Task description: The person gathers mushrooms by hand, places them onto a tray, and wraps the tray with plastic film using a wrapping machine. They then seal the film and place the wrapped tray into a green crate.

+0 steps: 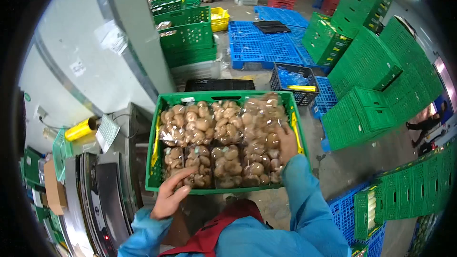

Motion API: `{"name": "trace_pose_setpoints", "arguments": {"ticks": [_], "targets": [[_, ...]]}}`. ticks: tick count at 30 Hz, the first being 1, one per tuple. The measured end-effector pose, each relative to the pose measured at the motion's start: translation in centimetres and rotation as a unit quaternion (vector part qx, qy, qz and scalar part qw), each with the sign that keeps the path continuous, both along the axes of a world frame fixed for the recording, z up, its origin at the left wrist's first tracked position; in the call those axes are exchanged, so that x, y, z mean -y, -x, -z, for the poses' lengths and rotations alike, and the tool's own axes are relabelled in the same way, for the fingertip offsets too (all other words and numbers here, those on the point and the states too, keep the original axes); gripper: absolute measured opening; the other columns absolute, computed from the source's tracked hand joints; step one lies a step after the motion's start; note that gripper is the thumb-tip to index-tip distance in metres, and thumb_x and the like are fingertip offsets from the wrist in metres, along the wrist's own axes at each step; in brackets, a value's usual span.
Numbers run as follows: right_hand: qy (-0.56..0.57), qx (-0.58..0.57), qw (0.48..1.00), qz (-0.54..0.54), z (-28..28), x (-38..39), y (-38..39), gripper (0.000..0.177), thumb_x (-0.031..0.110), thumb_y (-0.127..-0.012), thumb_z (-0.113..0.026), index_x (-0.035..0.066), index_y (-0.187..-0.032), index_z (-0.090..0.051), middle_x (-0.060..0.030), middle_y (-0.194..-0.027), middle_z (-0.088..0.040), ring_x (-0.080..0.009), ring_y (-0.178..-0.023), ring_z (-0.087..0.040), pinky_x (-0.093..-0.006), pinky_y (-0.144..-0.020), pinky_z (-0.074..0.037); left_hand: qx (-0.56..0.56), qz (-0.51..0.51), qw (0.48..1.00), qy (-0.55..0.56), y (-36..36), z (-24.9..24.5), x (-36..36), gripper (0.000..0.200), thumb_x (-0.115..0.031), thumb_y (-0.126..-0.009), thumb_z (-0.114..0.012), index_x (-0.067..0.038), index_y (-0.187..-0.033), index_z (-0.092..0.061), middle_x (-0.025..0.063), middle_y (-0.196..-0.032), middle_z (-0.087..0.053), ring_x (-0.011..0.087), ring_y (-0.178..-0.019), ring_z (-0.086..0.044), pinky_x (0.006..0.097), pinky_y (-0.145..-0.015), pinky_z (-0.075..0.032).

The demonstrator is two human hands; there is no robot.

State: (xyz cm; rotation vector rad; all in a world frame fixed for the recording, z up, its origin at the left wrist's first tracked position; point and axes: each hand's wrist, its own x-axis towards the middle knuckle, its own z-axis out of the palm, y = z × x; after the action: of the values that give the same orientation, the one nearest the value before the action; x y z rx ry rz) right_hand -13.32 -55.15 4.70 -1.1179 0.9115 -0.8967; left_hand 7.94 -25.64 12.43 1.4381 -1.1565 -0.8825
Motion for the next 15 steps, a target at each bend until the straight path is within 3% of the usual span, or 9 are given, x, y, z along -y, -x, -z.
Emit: {"name": "trace_pose_setpoints", "arguments": {"ticks": [1, 4, 6, 8, 9, 10, 12, 13, 15], "targets": [[0.074, -0.073, 0.994, 0.027, 1.5, 3.5, 1.9, 0.036, 0.028, -0.085, -0.062, -0.001, -0.104, -0.056, -0.0074, -0.094, -0.061, -0.0106, -0.08, -0.056, -0.0264, -0.064, -0.047, 0.08, 0.032, 0.995, 0.05, 0.0, 0.8, 3.1, 0.043, -0.017, -0.084, -0.058, 0.001, -0.122, -0.049, 0.0176, -0.123, -0.051, 0.0289, -0.118, -0.047, 0.0359, -0.099, -0.035], [0.096, -0.193, 0.975, 0.056, 3.6, 8.8, 3.7, 0.035, 0.028, -0.082, -0.066, -0.002, -0.1, -0.058, -0.0077, -0.091, -0.061, -0.0092, -0.077, -0.054, -0.0251, -0.064, -0.046, 0.307, 0.072, 0.944, 0.091, 1.0, 5.3, 12.1, 0.048, -0.021, -0.08, -0.064, -0.006, -0.123, -0.05, 0.0146, -0.127, -0.048, 0.0329, -0.119, -0.044, 0.0421, -0.099, -0.035], [0.086, -0.21, 0.973, 0.04, 5.1, 10.5, 3.2, 0.036, 0.025, -0.083, -0.065, -0.004, -0.103, -0.055, -0.0109, -0.094, -0.06, -0.0153, -0.085, -0.057, -0.0301, -0.072, -0.046, 0.391, 0.104, 0.908, 0.104, 1.8, 8.4, 17.0, 0.059, -0.025, -0.076, -0.066, -0.009, -0.129, -0.043, 0.0109, -0.133, -0.042, 0.028, -0.124, -0.039, 0.0448, -0.101, -0.031], [0.242, -0.314, 0.912, 0.104, 6.5, 11.0, 1.8, 0.042, 0.024, -0.083, -0.064, -0.003, -0.111, -0.05, -0.0161, -0.097, -0.06, -0.0215, -0.09, -0.058, -0.0347, -0.08, -0.045, 0.479, 0.117, 0.862, 0.119, 2.4, 10.3, 20.7, 0.067, -0.024, -0.074, -0.068, -0.011, -0.132, -0.039, 0.0093, -0.134, -0.04, 0.0265, -0.125, -0.037, 0.0441, -0.103, -0.028], [0.258, -0.326, 0.904, 0.095, 6.6, 10.8, 1.0, 0.047, 0.021, -0.082, -0.062, 0.0, -0.121, -0.045, -0.0222, -0.109, -0.054, -0.0291, -0.104, -0.053, -0.0388, -0.088, -0.041, 0.477, 0.117, 0.863, 0.114, 2.6, 11.5, 21.7, 0.067, -0.024, -0.074, -0.068, -0.011, -0.132, -0.039, 0.0093, -0.134, -0.04, 0.0265, -0.125, -0.037, 0.0441, -0.103, -0.028], [0.256, -0.327, 0.905, 0.09, 6.9, 10.7, 0.6, 0.047, 0.021, -0.082, -0.062, 0.0, -0.121, -0.045, -0.0222, -0.109, -0.054, -0.0291, -0.104, -0.053, -0.0388, -0.088, -0.041, 0.496, 0.118, 0.854, 0.101, 2.6, 12.6, 22.6, 0.069, -0.024, -0.073, -0.069, -0.011, -0.133, -0.038, 0.0096, -0.135, -0.039, 0.0261, -0.125, -0.037, 0.0435, -0.102, -0.029], [0.455, -0.516, 0.723, 0.064, 7.2, 10.3, -0.3, 0.049, 0.018, -0.083, -0.06, 0.004, -0.126, -0.043, -0.022, -0.123, -0.047, -0.0311, -0.117, -0.044, -0.0421, -0.095, -0.036, 0.516, 0.112, 0.845, 0.082, 2.2, 14.2, 23.5, 0.072, -0.023, -0.072, -0.071, -0.012, -0.134, -0.036, 0.0099, -0.136, -0.038, 0.0257, -0.125, -0.037, 0.043, -0.102, -0.029], [0.486, -0.575, 0.657, 0.031, 7.0, 10.0, -0.3, 0.052, 0.024, -0.085, -0.055, 0.003, -0.13, -0.04, -0.0197, -0.133, -0.04, -0.0312, -0.127, -0.034, -0.0461, -0.102, -0.029, 0.525, 0.117, 0.839, 0.08, 2.0, 15.0, 23.4, 0.072, -0.023, -0.071, -0.071, -0.012, -0.134, -0.037, 0.0095, -0.136, -0.038, 0.0252, -0.125, -0.037, 0.0432, -0.102, -0.029], [0.503, -0.592, 0.63, 0.001, 8.7, 11.1, 0.1, 0.057, 0.029, -0.085, -0.054, 0.0, -0.132, -0.037, -0.0209, -0.135, -0.038, -0.0327, -0.129, -0.03, -0.0475, -0.104, -0.024, 0.514, 0.098, 0.847, 0.092, 1.8, 15.0, 22.9, 0.068, -0.019, -0.066, -0.07, -0.011, -0.128, -0.043, 0.0098, -0.13, -0.043, 0.0257, -0.122, -0.039, 0.0419, -0.103, -0.029]]}}
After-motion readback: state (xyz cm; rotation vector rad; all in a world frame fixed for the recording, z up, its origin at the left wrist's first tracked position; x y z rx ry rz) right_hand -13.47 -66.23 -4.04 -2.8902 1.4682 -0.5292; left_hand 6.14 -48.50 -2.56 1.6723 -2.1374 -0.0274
